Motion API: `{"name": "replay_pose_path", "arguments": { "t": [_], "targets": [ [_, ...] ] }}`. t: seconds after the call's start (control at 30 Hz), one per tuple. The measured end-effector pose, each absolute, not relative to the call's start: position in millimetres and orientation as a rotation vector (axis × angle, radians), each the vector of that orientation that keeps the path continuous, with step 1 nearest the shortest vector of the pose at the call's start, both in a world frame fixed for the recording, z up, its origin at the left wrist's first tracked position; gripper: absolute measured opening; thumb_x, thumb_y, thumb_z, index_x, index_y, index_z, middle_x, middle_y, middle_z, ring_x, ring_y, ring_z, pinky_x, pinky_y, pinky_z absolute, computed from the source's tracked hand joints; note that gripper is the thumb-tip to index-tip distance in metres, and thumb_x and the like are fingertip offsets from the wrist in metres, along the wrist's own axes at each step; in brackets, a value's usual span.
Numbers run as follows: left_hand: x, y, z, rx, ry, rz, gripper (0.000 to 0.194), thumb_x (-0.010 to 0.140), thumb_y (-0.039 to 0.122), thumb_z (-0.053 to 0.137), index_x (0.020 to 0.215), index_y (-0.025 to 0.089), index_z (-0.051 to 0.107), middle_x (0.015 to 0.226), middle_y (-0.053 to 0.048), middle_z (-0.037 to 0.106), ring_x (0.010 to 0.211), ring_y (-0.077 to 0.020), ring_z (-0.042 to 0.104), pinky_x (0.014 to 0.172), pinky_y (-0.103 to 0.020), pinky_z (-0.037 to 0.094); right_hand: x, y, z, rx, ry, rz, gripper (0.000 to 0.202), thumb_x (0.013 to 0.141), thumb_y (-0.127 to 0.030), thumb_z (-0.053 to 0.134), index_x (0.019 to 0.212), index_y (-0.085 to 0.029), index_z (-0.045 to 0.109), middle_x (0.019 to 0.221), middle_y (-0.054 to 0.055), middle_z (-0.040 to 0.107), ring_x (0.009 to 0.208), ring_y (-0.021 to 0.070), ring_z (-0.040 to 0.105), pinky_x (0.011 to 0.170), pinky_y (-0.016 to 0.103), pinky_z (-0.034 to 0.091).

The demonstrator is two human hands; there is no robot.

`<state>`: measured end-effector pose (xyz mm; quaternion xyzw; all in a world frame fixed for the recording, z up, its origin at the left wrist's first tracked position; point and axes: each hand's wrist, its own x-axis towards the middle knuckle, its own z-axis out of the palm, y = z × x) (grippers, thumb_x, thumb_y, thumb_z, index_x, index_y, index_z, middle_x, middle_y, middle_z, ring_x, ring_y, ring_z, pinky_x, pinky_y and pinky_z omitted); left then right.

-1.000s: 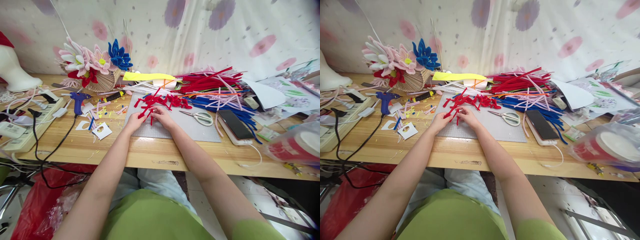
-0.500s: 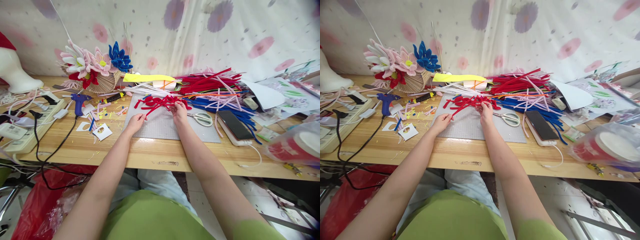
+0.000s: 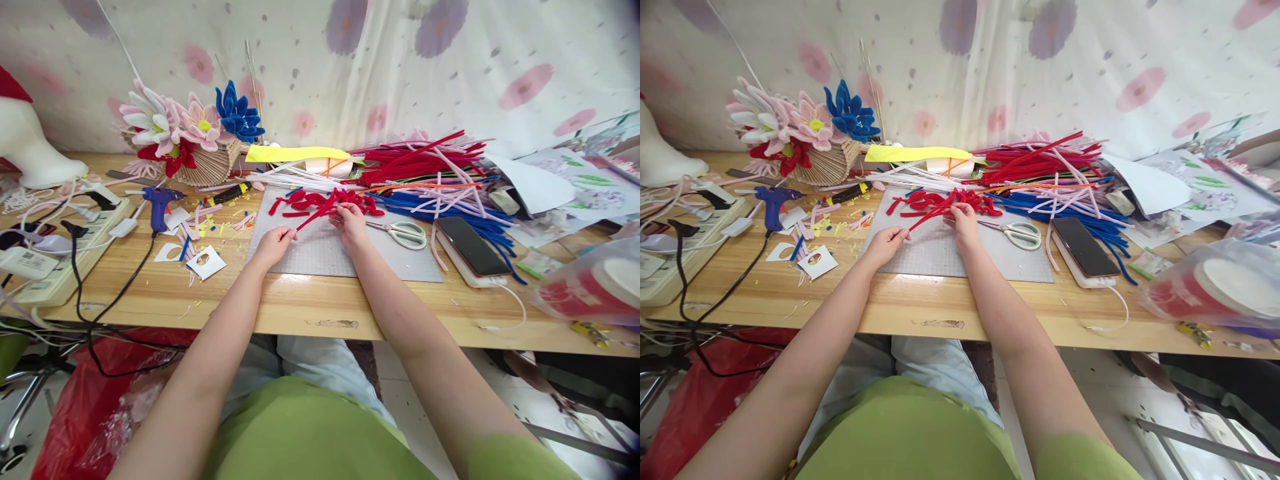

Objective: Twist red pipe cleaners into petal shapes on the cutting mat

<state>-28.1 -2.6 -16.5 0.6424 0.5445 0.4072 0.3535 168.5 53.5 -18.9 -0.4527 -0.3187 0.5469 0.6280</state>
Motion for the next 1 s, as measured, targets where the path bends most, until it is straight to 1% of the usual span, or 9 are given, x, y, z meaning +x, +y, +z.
{"name": "replay_pose_path", "arguments": {
  "t": [0.13,0.3,0.47,0.63,0.7,0.8,0.9,0.97,1.0],
  "targets": [
    [-28.2,-0.7,-18.8,1.657,1.393,1.046,0.022,0.077,0.037,0.058,0.072,0.018,0.067,0.050,0.002,0.050,0.054,-0.0132,0.047,0.053,-0.023,0.034,151.7,37.1,-15.6,-0.999,-1.053,1.437,0.020,0.066,-0.025,0.064,0.075,-0.019,0.047,0.064,-0.005,0.060,0.055,0.0080,0.057,0.053,0.021,0.046],
    [-27.6,0.7,-22.1,1.673,1.350,1.043,0.024,0.074,0.041,0.060,0.073,0.017,0.065,0.055,0.002,0.056,0.052,-0.0109,0.047,0.051,-0.022,0.034,135.1,24.7,-15.1,-0.920,-1.358,1.541,0.021,0.065,-0.027,0.067,0.073,-0.018,0.049,0.060,-0.004,0.058,0.053,0.0094,0.054,0.054,0.024,0.046],
    [-25.0,-3.4,-19.4,1.656,1.263,1.005,0.024,0.077,0.040,0.058,0.074,0.017,0.063,0.051,0.003,0.052,0.047,-0.0091,0.044,0.050,-0.022,0.034,135.6,24.1,-14.5,-0.864,-1.361,1.568,0.023,0.064,-0.030,0.067,0.074,-0.018,0.051,0.062,-0.005,0.056,0.053,0.0075,0.050,0.053,0.022,0.043],
    [-23.8,-3.7,-21.7,1.674,1.286,1.018,0.025,0.080,0.037,0.055,0.090,0.017,0.068,0.057,0.003,0.056,0.041,-0.0075,0.041,0.045,-0.022,0.034,139.3,23.8,-13.4,-0.826,-1.370,1.591,0.028,0.062,-0.032,0.069,0.081,-0.018,0.054,0.071,-0.004,0.057,0.059,0.0077,0.050,0.054,0.022,0.044],
    [-24.0,-1.3,-25.6,1.670,1.333,1.041,0.026,0.079,0.038,0.056,0.091,0.018,0.068,0.059,0.002,0.058,0.040,-0.0074,0.041,0.044,-0.023,0.034,139.1,23.9,-13.5,-0.829,-1.396,1.577,0.031,0.061,-0.031,0.070,0.084,-0.018,0.055,0.075,-0.004,0.058,0.061,0.0081,0.050,0.055,0.022,0.044],
    [-24.1,3.3,-30.3,1.651,1.410,1.172,0.023,0.075,0.038,0.063,0.087,0.019,0.068,0.073,-0.001,0.064,0.049,-0.0082,0.049,0.050,-0.022,0.040,137.7,25.0,-13.9,-0.877,-1.431,1.471,0.028,0.063,-0.032,0.069,0.082,-0.016,0.056,0.074,-0.002,0.058,0.059,0.0074,0.048,0.054,0.022,0.042],
    [-23.9,6.8,-31.0,1.515,1.450,1.352,0.028,0.071,0.033,0.067,0.095,0.019,0.064,0.090,-0.003,0.066,0.061,-0.0085,0.054,0.060,-0.022,0.044,136.8,26.4,-14.7,-0.932,-1.454,1.400,0.024,0.066,-0.034,0.066,0.077,-0.016,0.055,0.068,-0.003,0.055,0.056,0.0071,0.046,0.053,0.022,0.041],
    [-23.8,7.5,-29.4,1.446,1.395,1.382,0.030,0.070,0.028,0.067,0.099,0.018,0.062,0.089,-0.003,0.066,0.065,-0.0090,0.056,0.065,-0.023,0.046,136.3,27.2,-15.9,-0.948,-1.487,1.406,0.023,0.068,-0.034,0.065,0.076,-0.016,0.054,0.065,-0.003,0.053,0.056,0.0074,0.046,0.053,0.022,0.041],
    [-23.7,7.2,-28.2,1.447,1.354,1.363,0.028,0.070,0.025,0.067,0.097,0.018,0.063,0.086,-0.003,0.066,0.066,-0.0096,0.057,0.066,-0.023,0.046,135.8,27.4,-16.8,-0.954,-1.505,1.409,0.022,0.068,-0.034,0.064,0.076,-0.016,0.053,0.065,-0.003,0.053,0.055,0.0076,0.046,0.053,0.023,0.041]
  ]
}}
